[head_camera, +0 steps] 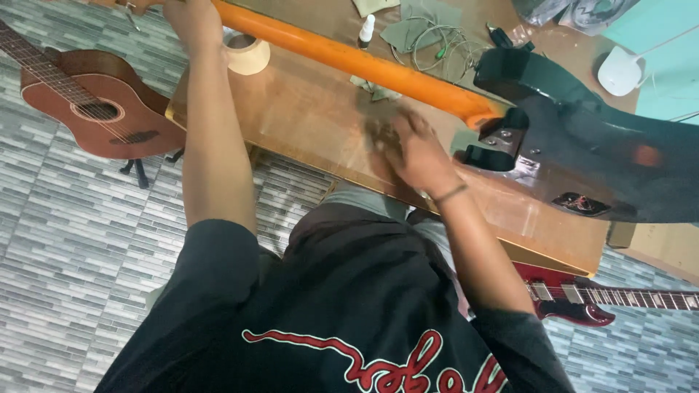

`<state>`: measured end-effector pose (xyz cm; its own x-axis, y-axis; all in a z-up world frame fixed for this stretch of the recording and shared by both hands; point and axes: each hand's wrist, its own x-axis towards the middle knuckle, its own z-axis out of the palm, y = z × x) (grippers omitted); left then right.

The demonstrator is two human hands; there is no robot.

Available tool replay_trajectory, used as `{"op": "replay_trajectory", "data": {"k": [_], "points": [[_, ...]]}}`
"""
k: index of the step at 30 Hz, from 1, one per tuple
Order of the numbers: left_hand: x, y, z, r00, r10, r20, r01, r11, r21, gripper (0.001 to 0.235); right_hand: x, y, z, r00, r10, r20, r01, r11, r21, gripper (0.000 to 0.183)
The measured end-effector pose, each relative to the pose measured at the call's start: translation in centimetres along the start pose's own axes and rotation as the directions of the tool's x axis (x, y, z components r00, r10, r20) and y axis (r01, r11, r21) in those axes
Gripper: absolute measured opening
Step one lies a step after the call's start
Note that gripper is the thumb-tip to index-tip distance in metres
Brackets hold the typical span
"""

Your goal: The person wipes the body of a black electric guitar with a cloth, then applies a liquid from a small bottle and continues wiping the body and neck. The guitar is held over a wooden workbench while the person rotates it to reach different areas.

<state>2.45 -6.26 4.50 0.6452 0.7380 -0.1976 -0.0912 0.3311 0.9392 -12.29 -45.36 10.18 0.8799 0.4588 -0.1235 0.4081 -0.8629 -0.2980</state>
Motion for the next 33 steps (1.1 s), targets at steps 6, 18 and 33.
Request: {"op": "replay_trajectory", "data": {"k": [6, 18, 33], "points": [[1.0, -1.5, -0.6, 1.0, -0.03, 0.005, 0.03, 0.999, 0.023, 0.062, 9.0, 2.0, 3.2, 0.944, 0.284, -0.168, -0.247, 0.946, 0.211, 0.009], [2.3, -2.5, -0.3, 0.999, 0.012, -0.039, -0.012, 1.0, 0.019, 0.048, 3.6, 2.2, 4.0, 0.958, -0.057, -0.282, 0.11, 0.978, 0.178, 0.015], [-1.7, 1.2, 0.0, 0.993, -0.12, -0.003, 0.12, 0.992, 0.027, 0.06, -14.6, 1.5, -19.4, 0.684, -0.024, -0.729, 0.044, 0.999, 0.009, 0.011]]}}
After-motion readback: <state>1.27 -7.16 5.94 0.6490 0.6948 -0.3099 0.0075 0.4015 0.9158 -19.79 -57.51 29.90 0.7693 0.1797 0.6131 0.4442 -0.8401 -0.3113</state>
